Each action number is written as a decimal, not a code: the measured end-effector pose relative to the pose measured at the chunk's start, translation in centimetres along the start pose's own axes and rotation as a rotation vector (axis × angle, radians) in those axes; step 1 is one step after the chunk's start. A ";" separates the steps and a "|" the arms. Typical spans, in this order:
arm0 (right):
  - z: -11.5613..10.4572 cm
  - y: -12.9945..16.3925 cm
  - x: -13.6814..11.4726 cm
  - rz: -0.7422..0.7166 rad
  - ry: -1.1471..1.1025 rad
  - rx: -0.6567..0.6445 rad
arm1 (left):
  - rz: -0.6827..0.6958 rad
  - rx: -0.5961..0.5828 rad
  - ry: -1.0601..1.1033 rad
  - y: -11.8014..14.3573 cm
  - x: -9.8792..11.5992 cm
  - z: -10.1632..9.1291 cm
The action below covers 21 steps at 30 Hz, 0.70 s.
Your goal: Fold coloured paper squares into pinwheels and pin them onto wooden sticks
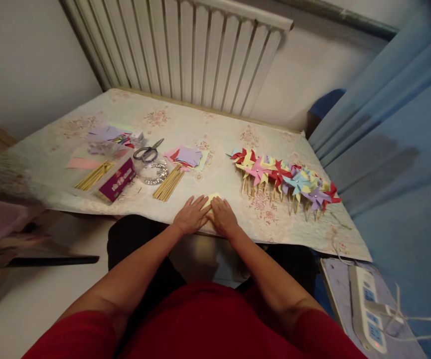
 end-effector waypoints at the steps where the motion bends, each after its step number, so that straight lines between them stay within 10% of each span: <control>1: 0.0 0.0 0.1 0.008 -0.002 0.001 | -0.002 0.002 0.002 0.0 0.0 0.0; 21: -0.4 -2.1 2.4 0.060 -0.048 0.005 | -0.003 -0.038 0.029 0.1 0.0 -0.2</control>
Point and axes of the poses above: each hand's wrist, its own y-axis away from the middle knuckle, its own z-axis out of the palm, x = y × z, the point moved 8 cm from there along -y, towards the middle knuckle, and after that the axes turned 12 degrees about -y, right-handed, at the moved point
